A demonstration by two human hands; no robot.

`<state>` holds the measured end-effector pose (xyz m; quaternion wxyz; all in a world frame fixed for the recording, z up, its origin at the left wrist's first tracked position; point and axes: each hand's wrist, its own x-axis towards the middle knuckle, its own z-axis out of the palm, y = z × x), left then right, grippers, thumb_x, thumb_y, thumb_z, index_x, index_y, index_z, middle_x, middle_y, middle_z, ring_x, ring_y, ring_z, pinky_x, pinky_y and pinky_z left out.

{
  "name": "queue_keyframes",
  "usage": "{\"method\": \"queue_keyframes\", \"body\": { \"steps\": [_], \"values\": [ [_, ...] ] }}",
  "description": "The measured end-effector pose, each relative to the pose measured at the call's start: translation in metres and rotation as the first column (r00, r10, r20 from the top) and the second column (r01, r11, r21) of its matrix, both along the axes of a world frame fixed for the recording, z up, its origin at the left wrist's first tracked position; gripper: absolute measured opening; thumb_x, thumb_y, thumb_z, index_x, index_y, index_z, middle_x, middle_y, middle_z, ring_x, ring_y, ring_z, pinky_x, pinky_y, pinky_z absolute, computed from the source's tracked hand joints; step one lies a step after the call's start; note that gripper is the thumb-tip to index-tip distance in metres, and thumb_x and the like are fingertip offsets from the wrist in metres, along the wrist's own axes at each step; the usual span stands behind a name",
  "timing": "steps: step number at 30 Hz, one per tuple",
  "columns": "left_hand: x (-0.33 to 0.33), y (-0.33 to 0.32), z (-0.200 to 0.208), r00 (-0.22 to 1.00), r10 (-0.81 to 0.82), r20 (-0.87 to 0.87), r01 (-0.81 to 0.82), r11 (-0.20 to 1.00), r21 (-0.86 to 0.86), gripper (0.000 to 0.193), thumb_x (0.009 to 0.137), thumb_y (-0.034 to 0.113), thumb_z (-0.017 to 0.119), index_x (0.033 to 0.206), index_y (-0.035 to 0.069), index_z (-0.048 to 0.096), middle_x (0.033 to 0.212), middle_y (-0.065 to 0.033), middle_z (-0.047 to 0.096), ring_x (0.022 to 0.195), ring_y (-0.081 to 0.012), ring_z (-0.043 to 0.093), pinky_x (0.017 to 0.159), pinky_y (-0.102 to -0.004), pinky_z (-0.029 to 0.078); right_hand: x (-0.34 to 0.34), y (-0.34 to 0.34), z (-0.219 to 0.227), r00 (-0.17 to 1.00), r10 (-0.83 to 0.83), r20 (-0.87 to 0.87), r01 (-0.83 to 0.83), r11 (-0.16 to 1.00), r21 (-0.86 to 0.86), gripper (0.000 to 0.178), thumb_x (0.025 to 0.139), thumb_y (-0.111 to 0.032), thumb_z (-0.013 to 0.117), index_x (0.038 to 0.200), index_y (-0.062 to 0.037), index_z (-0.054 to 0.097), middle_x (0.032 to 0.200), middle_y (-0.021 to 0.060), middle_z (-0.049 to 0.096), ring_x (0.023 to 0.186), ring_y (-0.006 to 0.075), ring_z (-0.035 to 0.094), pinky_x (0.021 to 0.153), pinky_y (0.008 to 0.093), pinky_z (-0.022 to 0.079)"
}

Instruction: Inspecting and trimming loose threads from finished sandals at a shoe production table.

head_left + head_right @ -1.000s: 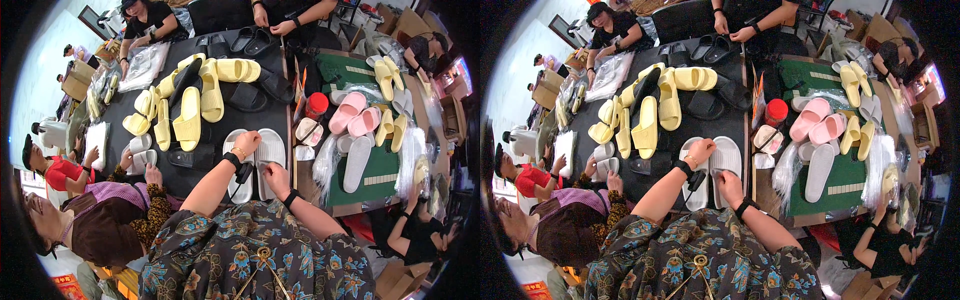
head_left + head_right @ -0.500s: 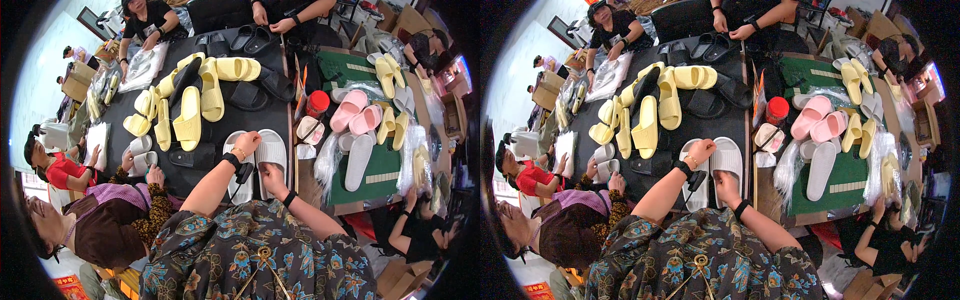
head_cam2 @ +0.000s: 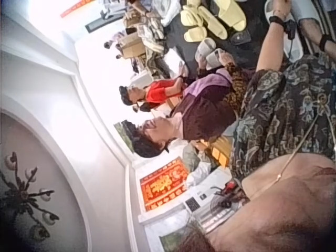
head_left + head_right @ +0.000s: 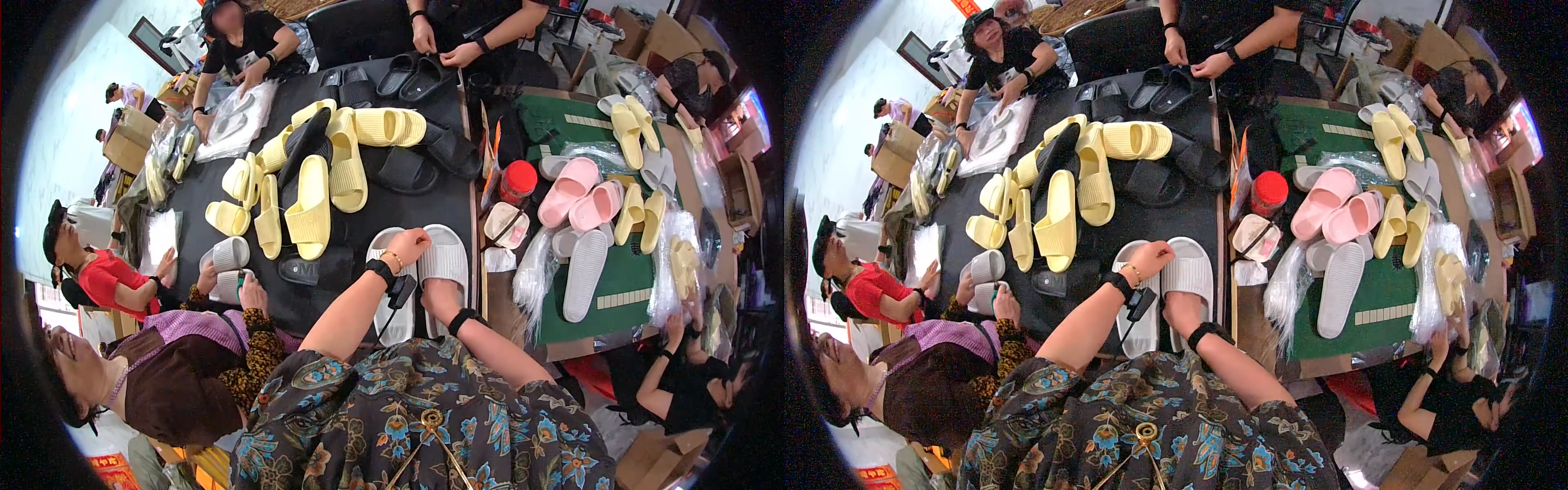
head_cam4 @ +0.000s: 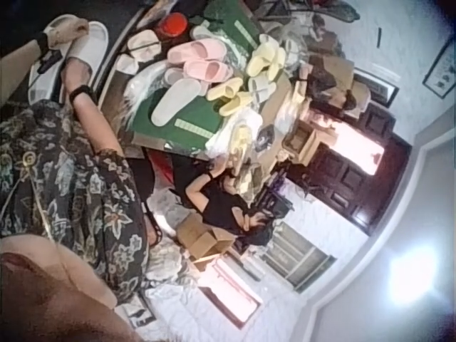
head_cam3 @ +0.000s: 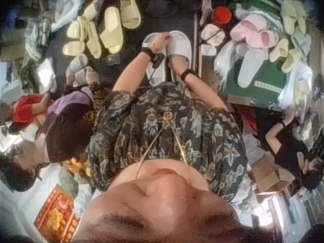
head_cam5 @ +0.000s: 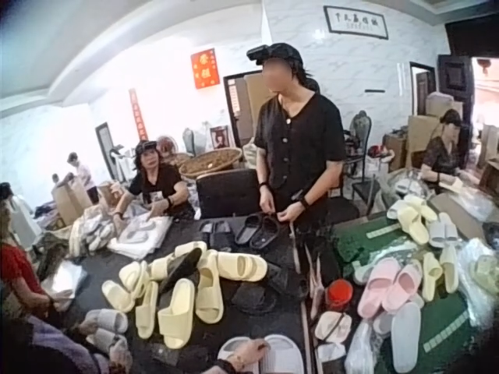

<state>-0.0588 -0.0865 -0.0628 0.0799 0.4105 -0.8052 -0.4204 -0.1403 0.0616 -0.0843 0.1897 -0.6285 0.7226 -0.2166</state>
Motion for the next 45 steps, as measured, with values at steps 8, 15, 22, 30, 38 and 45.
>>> {"method": "queue_keyframes", "body": {
  "steps": [8,15,22,30,38,45],
  "values": [
    [-0.005,-0.001,-0.004,0.997,-0.038,-0.071,0.041,0.998,0.042,0.011,0.082,0.011,0.06,0.09,0.004,0.064,0.08,-0.0086,0.065,0.071,-0.0182,0.062,0.066,-0.0303,0.049,-0.003,-0.001,-0.002,1.0,0.015,0.013,-0.016,0.999,0.041,0.009,0.063,-0.007,0.059,0.067,-0.0027,0.065,0.067,0.0197,0.061,0.066,0.0369,0.06,0.061,0.047,0.047],
    [-0.004,-0.001,-0.011,0.991,-0.034,-0.128,0.047,0.994,0.099,0.01,0.083,0.011,0.059,0.089,0.004,0.063,0.081,-0.0087,0.065,0.073,-0.0183,0.062,0.067,-0.0302,0.049,-0.003,-0.003,0.0,0.999,0.043,-0.013,-0.042,0.998,0.047,0.008,0.066,-0.008,0.058,0.067,-0.0031,0.064,0.067,0.0204,0.061,0.064,0.0378,0.061,0.058,0.047,0.048],
    [-0.007,-0.002,-0.007,0.993,-0.089,-0.08,0.093,0.995,0.041,0.011,0.082,0.008,0.056,0.09,0.004,0.062,0.081,-0.0093,0.065,0.075,-0.0198,0.062,0.069,-0.0307,0.049,-0.003,-0.005,0.002,0.998,0.056,0.004,-0.056,0.995,0.084,0.01,0.066,-0.009,0.058,0.067,-0.0017,0.064,0.066,0.0214,0.061,0.061,0.0367,0.062,0.054,0.0454,0.048],
    [-0.005,-0.002,-0.005,0.995,-0.001,-0.096,0.018,0.983,0.181,0.011,0.081,0.008,0.059,0.09,0.003,0.065,0.08,-0.0053,0.065,0.076,-0.0131,0.06,0.069,-0.0281,0.048,-0.01,0.005,0.016,0.995,0.105,0.002,-0.105,0.995,-0.002,0.019,0.068,-0.006,0.057,0.085,0.0005,0.062,0.074,0.0216,0.06,0.069,0.0374,0.059,0.062,0.0465,0.046],
    [-0.004,-0.006,-0.003,0.89,0.387,-0.243,-0.267,0.872,0.41,0.013,0.08,0.007,0.065,0.09,-0.001,0.066,0.085,-0.0033,0.066,0.077,-0.0094,0.06,0.07,-0.024,0.048,-0.029,0.028,0.052,0.955,0.154,0.252,-0.06,0.937,-0.344,0.029,0.075,-0.002,0.054,0.103,-0.0035,0.058,0.09,0.0149,0.06,0.083,0.0344,0.057,0.075,0.0421,0.046],
    [0.003,-0.005,0.006,0.824,0.454,-0.339,-0.218,0.806,0.55,0.018,0.083,0.006,0.064,0.099,-0.001,0.061,0.089,-0.0041,0.066,0.08,-0.0107,0.06,0.073,-0.0244,0.048,-0.054,-0.052,0.037,0.878,-0.13,0.46,0.288,0.911,-0.294,0.032,0.08,-0.005,0.055,0.111,-0.0017,0.055,0.097,0.0164,0.063,0.09,0.0327,0.06,0.079,0.0392,0.048]
  ]
}}
